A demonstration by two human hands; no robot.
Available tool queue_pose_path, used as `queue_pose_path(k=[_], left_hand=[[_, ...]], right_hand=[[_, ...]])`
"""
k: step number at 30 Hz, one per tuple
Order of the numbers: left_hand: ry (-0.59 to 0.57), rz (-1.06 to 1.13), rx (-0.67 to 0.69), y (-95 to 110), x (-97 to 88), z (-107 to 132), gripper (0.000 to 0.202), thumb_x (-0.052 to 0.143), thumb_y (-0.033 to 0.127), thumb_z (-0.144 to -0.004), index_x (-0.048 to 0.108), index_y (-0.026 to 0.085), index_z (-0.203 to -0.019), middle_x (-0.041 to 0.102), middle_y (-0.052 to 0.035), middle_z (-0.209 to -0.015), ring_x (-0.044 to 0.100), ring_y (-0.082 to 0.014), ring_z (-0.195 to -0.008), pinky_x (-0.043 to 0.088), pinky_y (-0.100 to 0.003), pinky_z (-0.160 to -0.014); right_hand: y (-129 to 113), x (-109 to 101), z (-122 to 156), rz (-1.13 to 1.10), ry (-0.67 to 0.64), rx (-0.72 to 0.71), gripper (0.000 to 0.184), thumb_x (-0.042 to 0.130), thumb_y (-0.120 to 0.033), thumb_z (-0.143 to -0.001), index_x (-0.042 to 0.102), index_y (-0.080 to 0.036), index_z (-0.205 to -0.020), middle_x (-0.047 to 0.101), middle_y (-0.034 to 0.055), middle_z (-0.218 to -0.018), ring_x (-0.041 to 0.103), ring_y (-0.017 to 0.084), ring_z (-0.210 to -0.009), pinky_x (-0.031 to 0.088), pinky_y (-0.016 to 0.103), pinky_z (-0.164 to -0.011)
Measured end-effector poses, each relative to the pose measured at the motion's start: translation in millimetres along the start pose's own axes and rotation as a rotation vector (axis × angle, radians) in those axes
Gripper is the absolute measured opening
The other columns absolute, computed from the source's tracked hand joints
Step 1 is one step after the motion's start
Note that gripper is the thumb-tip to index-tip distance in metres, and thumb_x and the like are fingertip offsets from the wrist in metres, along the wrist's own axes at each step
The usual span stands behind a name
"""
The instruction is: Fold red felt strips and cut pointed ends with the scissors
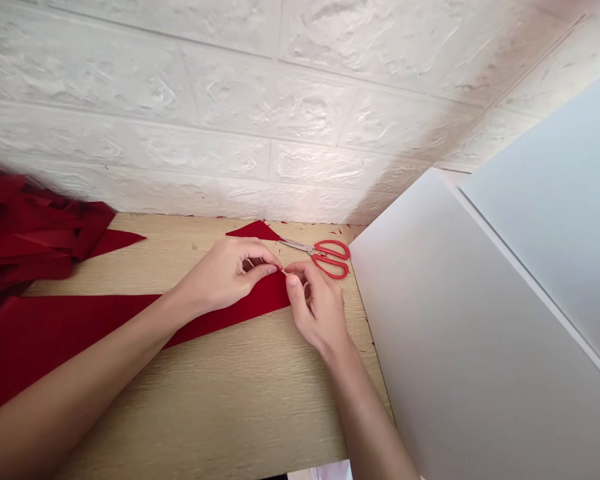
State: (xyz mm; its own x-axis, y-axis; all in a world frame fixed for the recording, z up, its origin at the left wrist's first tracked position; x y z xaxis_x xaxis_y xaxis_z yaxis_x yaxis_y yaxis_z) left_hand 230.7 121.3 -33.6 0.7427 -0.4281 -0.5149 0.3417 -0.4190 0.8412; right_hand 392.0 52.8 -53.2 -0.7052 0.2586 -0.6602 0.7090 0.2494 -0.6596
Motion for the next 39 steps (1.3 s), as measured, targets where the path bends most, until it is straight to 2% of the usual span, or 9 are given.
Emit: queue_pose_path(k=[3,7,13,17,24,28,32,36,39], left_hand=[[-0.03,0.028,0.019,1,1.9,1,0.018,0.058,0.014,-0.09,0.073,0.018,-0.081,0.072,0.0004,-0.079,0.06,-0.0127,-0.07,0.041,-0.026,-0.063],[-0.049,0.04,0.013,2,1.4,1,0.024,0.056,0.011,-0.089,0.065,0.016,-0.067,0.061,0.0028,-0.064,0.049,-0.0106,-0.06,0.033,-0.026,-0.057],[-0.047,0.073,-0.042,-5,1.2,0,0.018,0.059,0.015,-0.088,0.073,0.018,-0.077,0.072,0.0003,-0.075,0.06,-0.0135,-0.068,0.04,-0.027,-0.062],[-0.073,0.17,-0.083,-10,3.1,-1,0.015,0.06,0.022,-0.089,0.074,0.018,-0.085,0.075,-0.0017,-0.084,0.066,-0.0159,-0.076,0.046,-0.027,-0.068],[-0.272,0.1,-0.186,-13,4.3,2,0.037,0.045,0.047,-0.098,0.066,0.019,-0.088,0.07,-0.0018,-0.085,0.059,-0.0156,-0.074,0.043,-0.028,-0.067],[-0.466,0.028,-0.176,-16,4.2,8,0.04,0.051,0.058,-0.092,0.058,0.02,-0.081,0.061,0.0011,-0.078,0.052,-0.0145,-0.069,0.04,-0.028,-0.064],[-0.521,-0.135,-0.281,-25,-13.6,18,0.043,0.05,0.057,-0.091,0.05,0.02,-0.068,0.05,0.0032,-0.064,0.042,-0.0127,-0.058,0.032,-0.028,-0.056],[-0.557,-0.277,-0.398,-33,-42.9,42,0.046,0.043,0.061,-0.093,0.055,0.021,-0.073,0.061,0.0002,-0.072,0.051,-0.0158,-0.063,0.036,-0.029,-0.061],[-0.507,-0.393,-0.463,-37,-61.5,64,0.048,0.04,0.063,-0.094,0.06,0.022,-0.079,0.068,-0.0032,-0.08,0.058,-0.0196,-0.069,0.038,-0.03,-0.065]], right_hand=[[-8,1,-14,0.208,-0.089,-0.124,0.042,0.038,-0.044,-0.104,0.062,-0.019,-0.08,0.063,0.0016,-0.067,0.053,0.013,-0.059,0.036,0.026,-0.058],[-5,7,-20,0.281,-0.107,-0.15,0.05,0.036,-0.045,-0.106,0.05,-0.02,-0.065,0.05,-0.0022,-0.054,0.039,0.011,-0.048,0.026,0.026,-0.051],[3,19,-13,0.221,0.012,-0.168,0.056,0.037,-0.046,-0.106,0.045,-0.02,-0.058,0.044,-0.0033,-0.049,0.035,0.009,-0.043,0.025,0.025,-0.048],[-1,21,-11,0.168,0.053,-0.223,0.051,0.042,-0.036,-0.105,0.042,-0.02,-0.057,0.043,-0.004,-0.049,0.033,0.008,-0.043,0.024,0.025,-0.047],[-4,14,-10,0.108,0.096,-0.194,0.048,0.043,-0.03,-0.104,0.042,-0.02,-0.058,0.04,-0.0048,-0.05,0.032,0.007,-0.044,0.025,0.024,-0.047],[-1,12,-8,0.083,0.088,-0.163,0.048,0.043,-0.031,-0.104,0.038,-0.021,-0.057,0.039,-0.005,-0.049,0.031,0.008,-0.045,0.025,0.025,-0.048],[8,10,-8,0.125,0.068,-0.041,0.05,0.041,-0.037,-0.104,0.036,-0.021,-0.057,0.037,-0.0046,-0.049,0.03,0.008,-0.044,0.024,0.026,-0.048],[16,7,-11,0.19,0.09,0.041,0.055,0.038,-0.047,-0.103,0.032,-0.022,-0.054,0.037,-0.0031,-0.047,0.031,0.009,-0.045,0.023,0.028,-0.049],[20,7,-13,0.225,0.081,0.055,0.056,0.036,-0.048,-0.103,0.034,-0.022,-0.054,0.04,-0.002,-0.047,0.034,0.01,-0.045,0.024,0.028,-0.05]])
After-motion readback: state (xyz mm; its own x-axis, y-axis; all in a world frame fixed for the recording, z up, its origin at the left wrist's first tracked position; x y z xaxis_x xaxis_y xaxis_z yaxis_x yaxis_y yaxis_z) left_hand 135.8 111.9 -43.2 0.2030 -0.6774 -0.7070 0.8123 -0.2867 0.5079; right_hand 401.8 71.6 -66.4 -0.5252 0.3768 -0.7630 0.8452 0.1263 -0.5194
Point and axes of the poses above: each hand's wrist, its own z-axis away from the middle knuckle, its own x-axis out of the palm, y = z × x, the point moved 3 cm from there along -z, towards the middle knuckle
